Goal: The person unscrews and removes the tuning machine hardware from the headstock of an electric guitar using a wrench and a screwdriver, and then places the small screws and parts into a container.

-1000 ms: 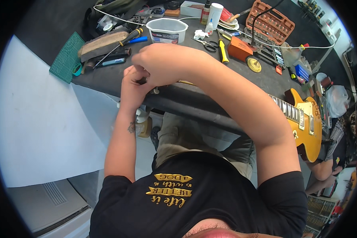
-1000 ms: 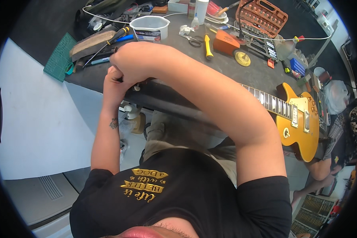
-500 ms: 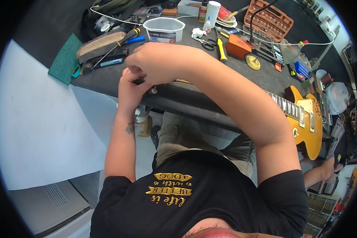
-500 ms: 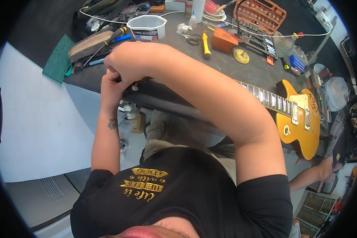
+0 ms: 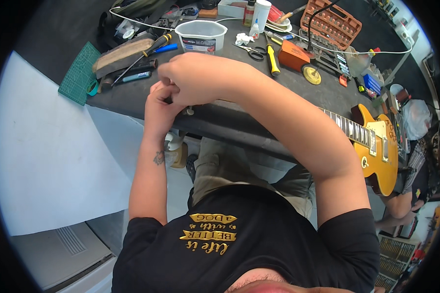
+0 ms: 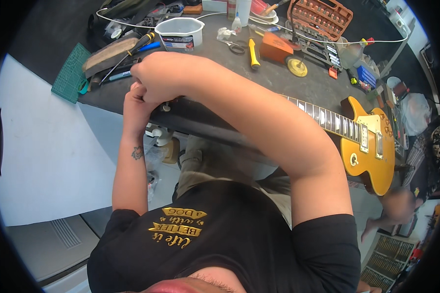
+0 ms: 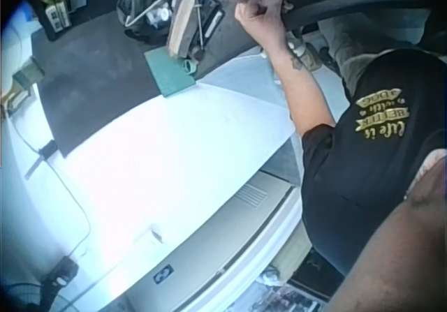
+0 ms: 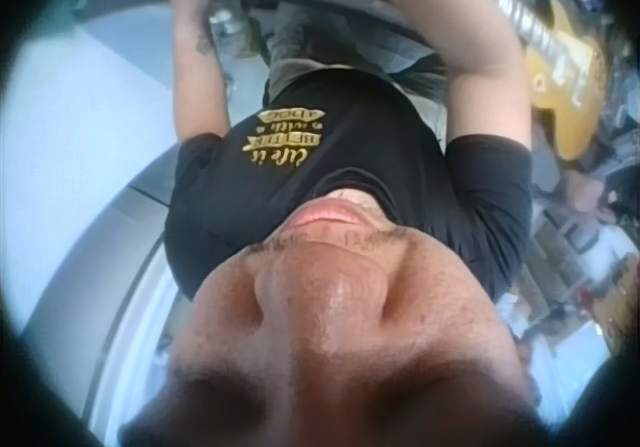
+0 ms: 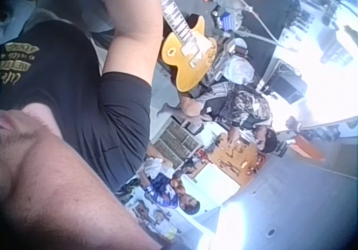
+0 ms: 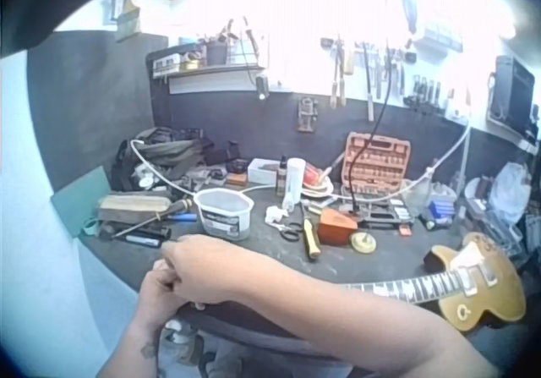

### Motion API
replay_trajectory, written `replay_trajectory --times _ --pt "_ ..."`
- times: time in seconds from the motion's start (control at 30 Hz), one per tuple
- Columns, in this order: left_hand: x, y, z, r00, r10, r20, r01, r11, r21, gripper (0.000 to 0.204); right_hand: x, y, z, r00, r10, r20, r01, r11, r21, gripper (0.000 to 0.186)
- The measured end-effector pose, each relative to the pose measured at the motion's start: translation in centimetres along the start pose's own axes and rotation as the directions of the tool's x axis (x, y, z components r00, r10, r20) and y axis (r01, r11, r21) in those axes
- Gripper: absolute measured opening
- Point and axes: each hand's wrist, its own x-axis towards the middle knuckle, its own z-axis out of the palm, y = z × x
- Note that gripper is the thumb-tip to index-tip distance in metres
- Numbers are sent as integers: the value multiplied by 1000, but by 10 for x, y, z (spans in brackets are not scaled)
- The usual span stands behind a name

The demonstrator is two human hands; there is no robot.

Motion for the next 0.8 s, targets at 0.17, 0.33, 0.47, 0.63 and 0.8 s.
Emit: replay_trajectory --times 0.17,0.33,0.47,0.63,0.8 --pt "3 6 1 999 -43 18 42 998 45 25 8 8 1 998 27 55 -15 980 -200 16" --pt "-1 -10 -3 1000 -7 29 6 1000 25 24 4 12 2 992 -59 110 54 997 50 24" --pt "2 -4 2 1000 -13 20 15 996 -88 18 -2 9 7 996 1 -91 15 984 176 25" --pt "6 4 -29 985 -146 -90 78 850 -522 14 -48 21 -21 756 -42 -653 157 980 119 23" --pt "-3 92 -76 984 69 -167 -176 574 -799 15 -207 -5 -88 264 17 -964 341 933 110 15"
